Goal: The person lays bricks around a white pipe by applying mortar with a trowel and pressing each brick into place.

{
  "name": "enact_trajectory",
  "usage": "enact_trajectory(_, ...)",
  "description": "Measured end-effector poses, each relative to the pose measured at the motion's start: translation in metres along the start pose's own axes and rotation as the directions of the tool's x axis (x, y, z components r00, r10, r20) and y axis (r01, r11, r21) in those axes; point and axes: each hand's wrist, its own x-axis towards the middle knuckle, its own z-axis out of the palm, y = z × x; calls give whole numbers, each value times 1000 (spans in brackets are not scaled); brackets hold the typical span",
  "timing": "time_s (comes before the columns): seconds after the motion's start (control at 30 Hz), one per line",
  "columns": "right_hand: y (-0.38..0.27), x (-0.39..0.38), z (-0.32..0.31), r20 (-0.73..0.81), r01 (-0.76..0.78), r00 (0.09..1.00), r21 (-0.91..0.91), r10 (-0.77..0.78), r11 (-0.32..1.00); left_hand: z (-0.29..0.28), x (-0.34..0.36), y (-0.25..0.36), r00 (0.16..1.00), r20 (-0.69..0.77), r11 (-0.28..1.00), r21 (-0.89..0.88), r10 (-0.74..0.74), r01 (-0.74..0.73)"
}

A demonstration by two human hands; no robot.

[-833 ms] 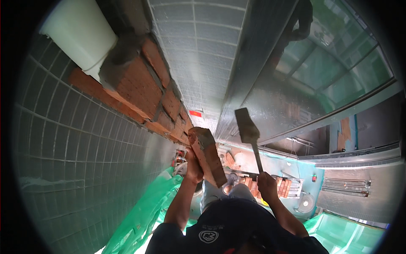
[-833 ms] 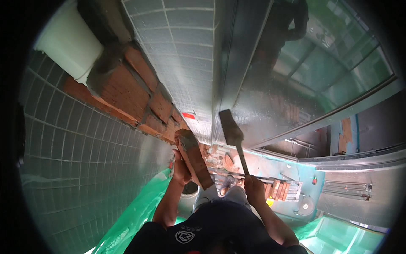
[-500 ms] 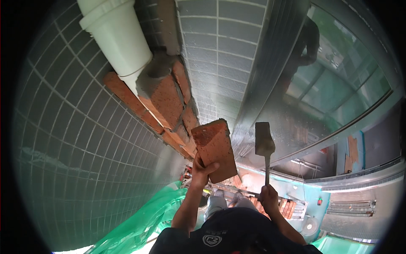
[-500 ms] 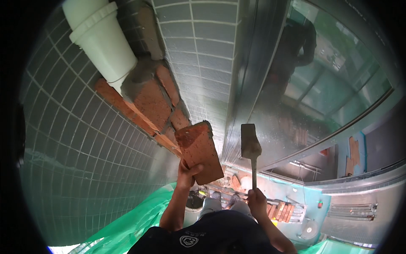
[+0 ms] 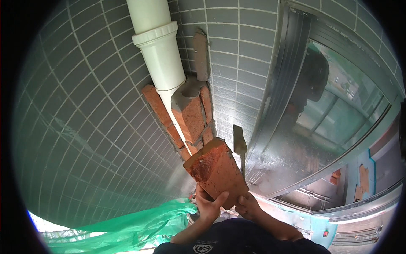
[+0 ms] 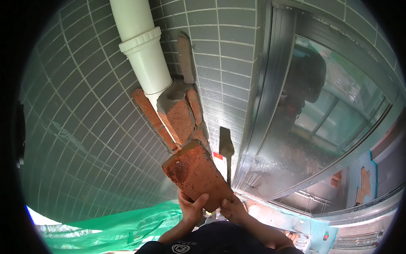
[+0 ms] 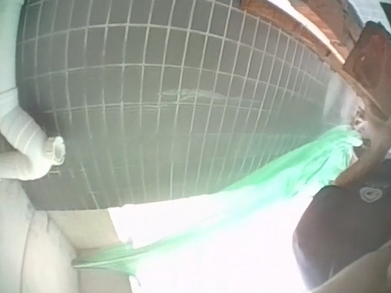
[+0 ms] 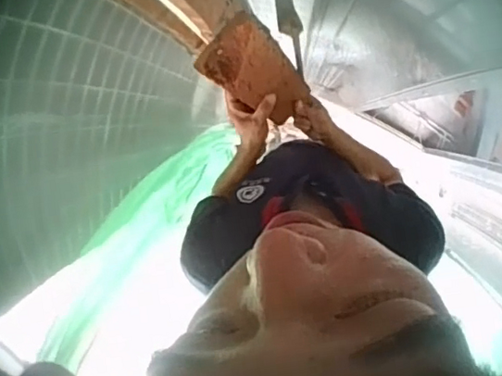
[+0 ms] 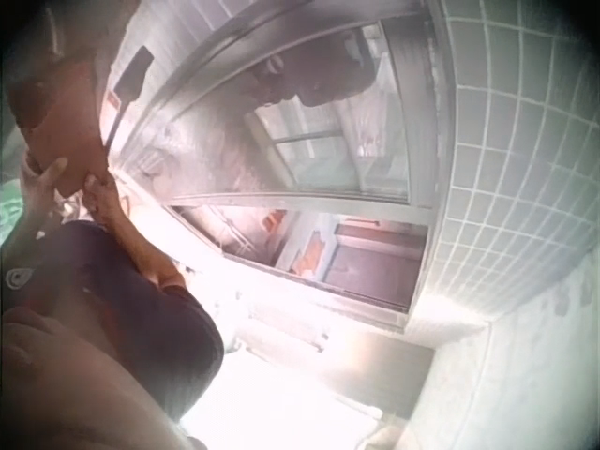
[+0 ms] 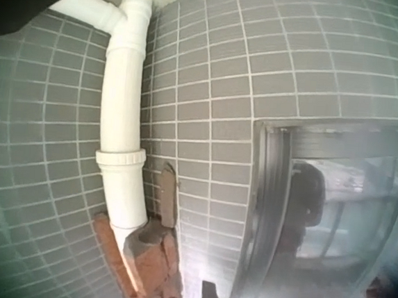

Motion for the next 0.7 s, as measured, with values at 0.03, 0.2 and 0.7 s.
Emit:
enact_trajectory(0.03, -5, 0, 8, 16, -25, 1000, -23, 26, 999, -6, -3, 4, 999, 42, 999, 54, 1, -3)
enact_trajectory(0.2, -28, 3, 14, 170, -107, 980, 14, 103, 994, -19, 10, 36, 923, 378, 996, -66, 76, -56)
enact_trajectory(0.7, -50, 1, -30, 172, -317, 935, 20, 309, 948, 10, 5, 4, 945, 300, 988, -41, -129, 148)
